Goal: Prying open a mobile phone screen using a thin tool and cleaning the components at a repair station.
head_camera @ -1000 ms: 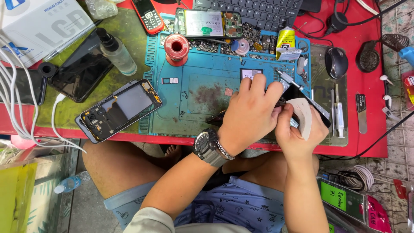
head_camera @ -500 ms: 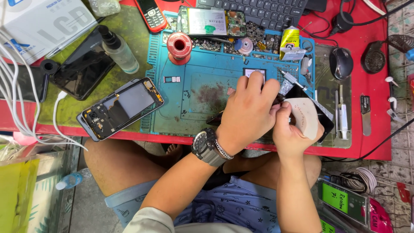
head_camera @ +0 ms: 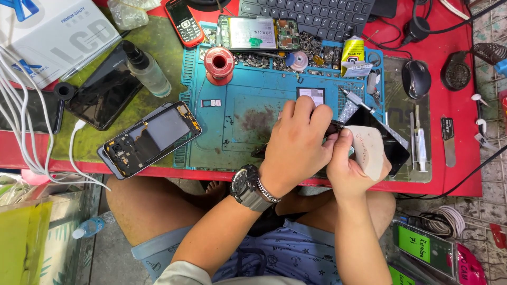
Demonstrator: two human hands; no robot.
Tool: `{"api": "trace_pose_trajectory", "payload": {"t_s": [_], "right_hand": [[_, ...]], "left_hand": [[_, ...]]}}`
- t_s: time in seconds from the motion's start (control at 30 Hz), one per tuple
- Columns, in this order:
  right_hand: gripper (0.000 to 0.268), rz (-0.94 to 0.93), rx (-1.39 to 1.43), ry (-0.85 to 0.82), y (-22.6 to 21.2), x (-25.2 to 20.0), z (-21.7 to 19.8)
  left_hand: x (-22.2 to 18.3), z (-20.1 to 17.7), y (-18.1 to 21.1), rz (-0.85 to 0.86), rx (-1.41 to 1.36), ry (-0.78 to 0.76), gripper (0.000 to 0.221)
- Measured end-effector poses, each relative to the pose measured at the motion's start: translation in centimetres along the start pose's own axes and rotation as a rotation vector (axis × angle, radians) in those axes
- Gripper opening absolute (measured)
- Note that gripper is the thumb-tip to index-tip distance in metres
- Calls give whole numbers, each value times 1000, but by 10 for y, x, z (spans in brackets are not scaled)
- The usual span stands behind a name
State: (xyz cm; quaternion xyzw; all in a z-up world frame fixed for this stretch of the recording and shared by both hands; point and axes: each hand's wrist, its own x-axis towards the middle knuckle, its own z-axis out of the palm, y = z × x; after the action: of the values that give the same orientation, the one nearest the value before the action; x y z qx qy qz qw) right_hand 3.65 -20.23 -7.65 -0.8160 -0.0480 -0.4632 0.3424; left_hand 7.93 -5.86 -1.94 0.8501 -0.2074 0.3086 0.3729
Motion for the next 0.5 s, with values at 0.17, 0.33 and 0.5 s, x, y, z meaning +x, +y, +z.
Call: {"api": "trace_pose_trajectory", "payload": {"t_s": [0.17, 0.33, 0.5], "right_hand": [[12, 31, -7, 14, 7, -11, 4], [17, 48, -16, 37, 0, -14, 18], [15, 65, 18, 3, -10, 1, 15]], "left_hand": [[-2, -3, -2, -33, -37, 7, 57], [-1, -8, -4, -74, -77, 26, 52], [-2, -9, -5, -123, -102, 65, 49]]}}
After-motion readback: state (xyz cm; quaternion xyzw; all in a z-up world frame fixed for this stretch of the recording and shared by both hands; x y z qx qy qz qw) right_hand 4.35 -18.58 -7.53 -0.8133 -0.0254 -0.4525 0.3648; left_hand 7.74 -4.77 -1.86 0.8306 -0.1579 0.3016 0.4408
